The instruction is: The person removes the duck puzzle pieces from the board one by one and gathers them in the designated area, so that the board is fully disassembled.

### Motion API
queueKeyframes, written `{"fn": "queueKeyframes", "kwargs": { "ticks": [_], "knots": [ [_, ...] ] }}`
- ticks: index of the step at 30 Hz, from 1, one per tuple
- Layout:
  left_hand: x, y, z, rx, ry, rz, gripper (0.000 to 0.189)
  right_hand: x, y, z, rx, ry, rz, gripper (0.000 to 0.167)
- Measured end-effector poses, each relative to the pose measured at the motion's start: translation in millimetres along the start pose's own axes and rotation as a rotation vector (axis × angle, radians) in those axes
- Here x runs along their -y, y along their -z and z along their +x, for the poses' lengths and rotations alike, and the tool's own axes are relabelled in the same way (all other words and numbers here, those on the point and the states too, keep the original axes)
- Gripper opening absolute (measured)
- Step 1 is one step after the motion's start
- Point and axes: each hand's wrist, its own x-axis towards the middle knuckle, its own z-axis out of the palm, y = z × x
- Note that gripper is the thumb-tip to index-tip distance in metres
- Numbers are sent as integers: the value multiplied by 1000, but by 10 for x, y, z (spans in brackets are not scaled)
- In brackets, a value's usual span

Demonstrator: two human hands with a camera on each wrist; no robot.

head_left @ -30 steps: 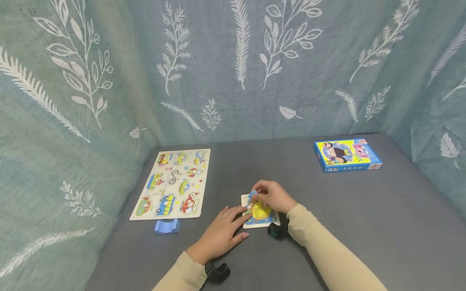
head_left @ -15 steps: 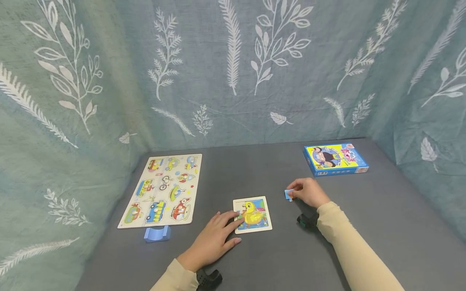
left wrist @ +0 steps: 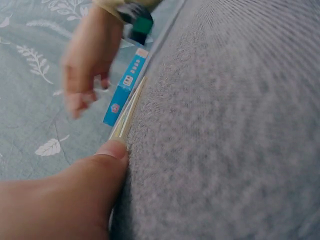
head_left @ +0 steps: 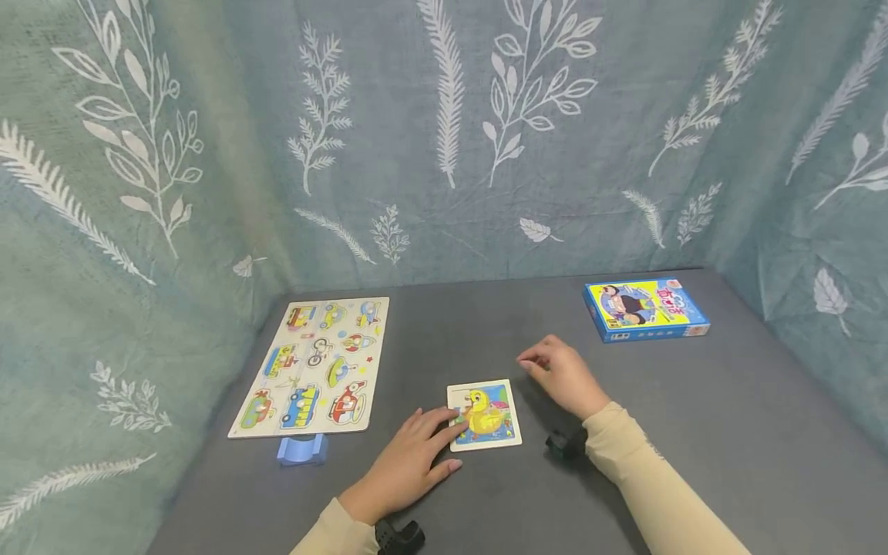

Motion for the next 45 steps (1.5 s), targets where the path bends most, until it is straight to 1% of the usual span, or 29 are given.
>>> {"fn": "queueKeyframes", "kwargs": {
  "ticks": [2, 4, 6, 7, 9, 11, 15, 17, 22, 25, 30, 33, 40, 43, 45],
  "knots": [
    [3, 7, 15, -8, -11, 10, 53, 183, -162, -5, 91, 67, 25, 15],
    [1, 7, 38, -8, -20, 18, 53, 301, -324, -17, 212, 127, 18, 21],
    [-8, -1, 62, 4, -28, 15, 54, 333, -451, -34, 292, 168, -13, 23],
    [-15, -5, 72, 13, -31, 11, 54, 328, -499, -44, 306, 183, -40, 24],
    [-23, -11, 88, 34, -36, 6, 55, 297, -561, -69, 292, 188, -72, 22],
    [-25, -8, 96, 48, -36, 12, 55, 269, -590, -91, 238, 176, -77, 19],
    [-18, 18, 99, 60, -29, 36, 55, 247, -626, -106, 139, 186, -70, 13],
    [-15, 28, 99, 65, -29, 38, 55, 247, -638, -107, 108, 184, -74, 12],
    [-10, 31, 100, 74, -20, 26, 56, 267, -646, -103, 110, 153, -93, 16],
    [-7, 24, 88, 77, -7, 19, 55, 292, -655, -90, 128, 141, -101, 15],
    [1, 20, 53, 57, -6, 4, 54, 324, -694, -71, 140, 165, -132, 10],
    [6, 20, 32, 51, 0, -1, 54, 326, -718, -55, 119, 175, -121, 13],
    [7, 2, -7, 33, 11, -10, 53, 299, -710, -32, 88, 148, 21, 19],
    [8, -2, -1, 30, 14, -8, 53, 268, -687, -14, 54, 174, 21, 20],
    [10, -7, 7, 29, 14, -4, 53, 258, -664, -6, 7, 198, 5, 20]
  ]
}}
